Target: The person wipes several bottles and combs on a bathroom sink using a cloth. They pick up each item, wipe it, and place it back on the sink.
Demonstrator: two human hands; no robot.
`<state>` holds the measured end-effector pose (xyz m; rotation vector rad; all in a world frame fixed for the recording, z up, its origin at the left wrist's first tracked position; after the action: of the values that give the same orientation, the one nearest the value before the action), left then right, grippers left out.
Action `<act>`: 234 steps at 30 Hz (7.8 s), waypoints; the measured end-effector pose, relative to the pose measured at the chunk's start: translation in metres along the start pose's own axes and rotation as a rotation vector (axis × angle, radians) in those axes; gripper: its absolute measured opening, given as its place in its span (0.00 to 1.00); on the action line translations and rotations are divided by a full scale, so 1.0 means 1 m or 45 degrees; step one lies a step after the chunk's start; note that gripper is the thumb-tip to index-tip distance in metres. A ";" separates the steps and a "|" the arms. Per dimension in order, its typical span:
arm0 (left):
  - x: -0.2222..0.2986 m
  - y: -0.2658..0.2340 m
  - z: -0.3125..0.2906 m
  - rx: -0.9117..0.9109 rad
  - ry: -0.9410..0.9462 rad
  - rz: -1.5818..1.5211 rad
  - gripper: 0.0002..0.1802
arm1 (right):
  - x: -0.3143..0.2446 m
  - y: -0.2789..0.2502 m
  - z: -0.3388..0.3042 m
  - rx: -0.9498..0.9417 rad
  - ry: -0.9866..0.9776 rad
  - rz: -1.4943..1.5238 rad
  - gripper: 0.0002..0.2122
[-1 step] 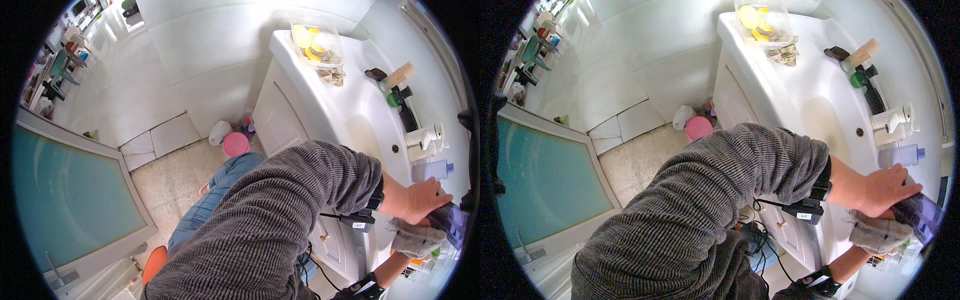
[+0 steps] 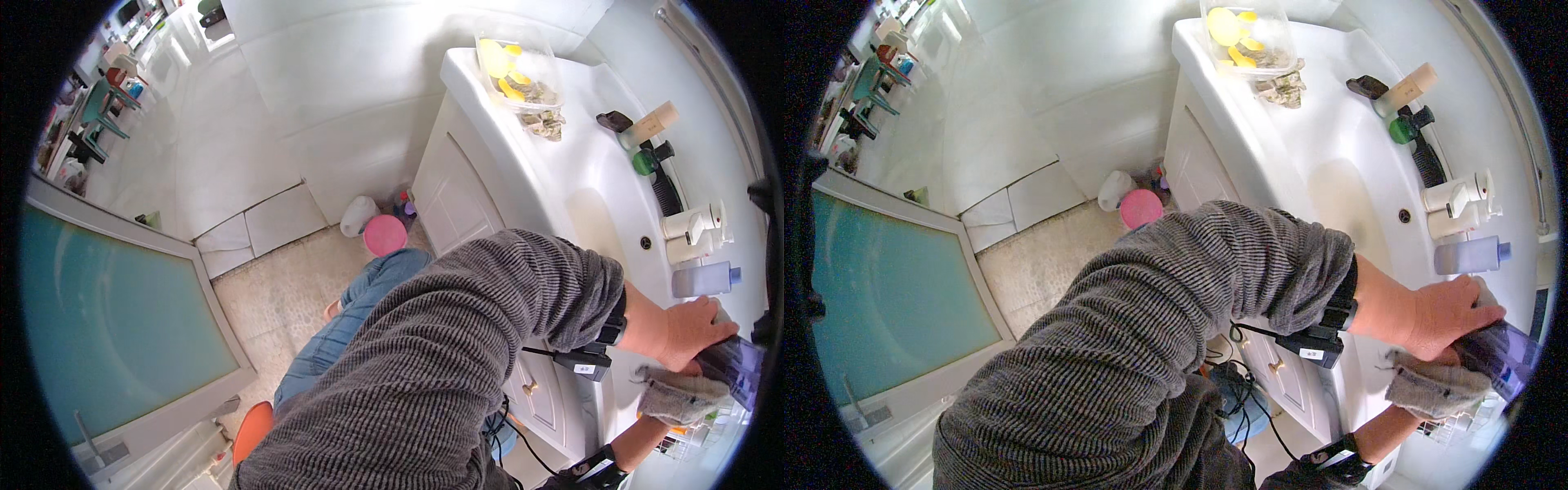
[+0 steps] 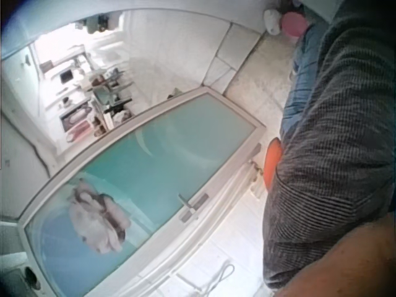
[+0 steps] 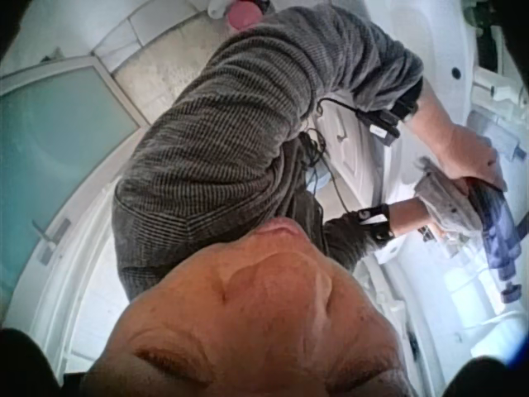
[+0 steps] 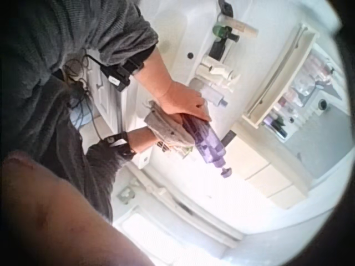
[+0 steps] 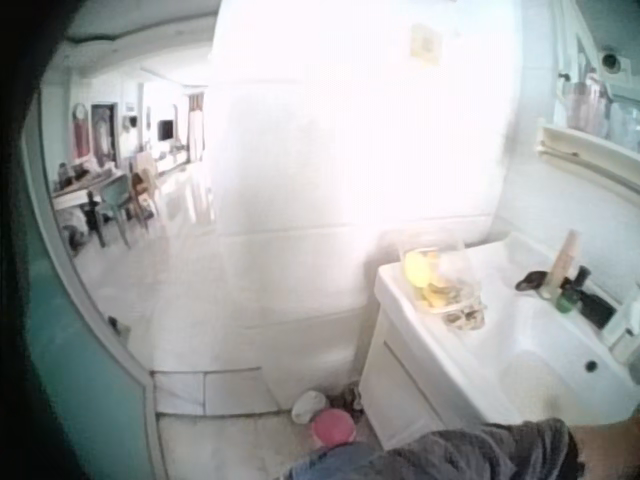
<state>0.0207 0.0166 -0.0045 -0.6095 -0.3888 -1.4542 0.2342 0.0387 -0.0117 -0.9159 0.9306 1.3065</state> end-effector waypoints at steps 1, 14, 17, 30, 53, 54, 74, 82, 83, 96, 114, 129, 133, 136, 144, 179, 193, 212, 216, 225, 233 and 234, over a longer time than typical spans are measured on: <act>0.004 -0.001 -0.001 0.045 0.090 -0.032 0.50 | -0.002 0.003 0.000 -0.058 0.010 0.085 0.27; 0.016 -0.024 0.008 -0.223 0.263 -0.033 0.56 | -0.003 0.011 -0.034 -0.062 0.087 0.464 0.27; 0.016 -0.026 0.011 -0.149 0.327 0.030 0.54 | -0.003 0.026 -0.037 -0.089 0.099 0.551 0.28; 0.026 -0.038 0.040 -0.227 -0.175 -0.163 0.38 | -0.019 0.080 -0.012 -0.602 0.190 1.390 0.15; 0.057 -0.016 0.073 0.103 -0.022 -0.087 0.33 | -0.004 0.105 -0.037 -0.417 0.001 0.742 0.14; 0.059 -0.016 0.070 0.098 0.013 -0.080 0.33 | -0.003 0.104 -0.037 -0.414 -0.033 0.700 0.15; 0.026 -0.029 0.046 -0.157 -0.360 -0.484 0.31 | -0.003 0.102 -0.035 -0.639 0.364 0.797 0.12; 0.046 -0.055 0.056 -0.018 -0.284 -0.653 0.27 | 0.006 0.105 -0.022 -0.345 0.410 0.861 0.11; 0.049 -0.061 0.060 0.041 -0.286 -0.611 0.27 | 0.006 0.102 -0.021 -0.276 0.247 0.756 0.14; 0.115 -0.039 0.084 -0.018 0.016 -0.544 0.31 | -0.018 0.099 -0.039 -0.656 0.042 -0.707 0.15; 0.098 0.155 0.023 -0.753 -0.523 -0.975 0.43 | -0.013 0.105 -0.042 -0.495 -0.264 -0.587 0.15; 0.066 0.156 0.022 -0.670 -0.385 -0.691 0.46 | 0.044 0.107 -0.031 -0.459 -0.105 -0.044 0.08; 0.068 0.148 0.019 -0.566 -0.110 -0.334 0.51 | 0.051 0.103 -0.028 -0.588 0.098 0.449 0.08; 0.068 0.145 0.018 -0.517 -0.032 -0.299 0.51 | 0.054 0.097 -0.024 -0.536 0.260 0.466 0.09; 0.065 0.132 0.014 -0.551 -0.100 -0.213 0.54 | 0.041 0.095 -0.027 -0.491 0.277 0.360 0.09; 0.057 0.134 -0.005 -0.873 -0.218 0.279 0.66 | 0.066 0.140 -0.031 -0.645 -0.158 -0.212 0.06; 0.071 0.105 -0.007 -0.709 0.038 0.140 0.65 | 0.055 0.089 -0.031 -0.824 0.168 0.528 0.11; -0.101 -0.194 0.045 0.303 -0.457 0.854 0.18 | 0.026 0.081 -0.032 -0.333 0.612 0.750 0.14; -0.154 -0.229 0.040 0.370 -0.689 1.117 0.23 | 0.026 0.077 -0.038 -0.306 0.531 0.580 0.14; -0.196 -0.243 0.013 0.181 -0.847 1.244 0.25 | 0.051 0.065 -0.042 -0.077 0.689 0.691 0.15; -0.210 -0.252 0.014 0.222 -0.780 1.227 0.23 | 0.060 0.059 -0.041 -0.207 0.647 0.665 0.19; -0.212 -0.254 0.015 0.218 -0.783 1.258 0.22 | 0.060 0.059 -0.041 -0.209 0.651 0.666 0.18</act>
<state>-0.2491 0.1933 -0.0809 -0.9291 -0.5688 -0.2676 0.1760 0.0253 -0.0838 -1.2168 1.5521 1.6382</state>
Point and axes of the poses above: each hand's wrist, its own z-axis towards the middle knuckle, its own y-axis out of the palm, x = y × z, the point moved 2 cm from there along z, towards the middle knuckle, and after that the axes turned 7 degrees about -z, right-handed, at the moved point
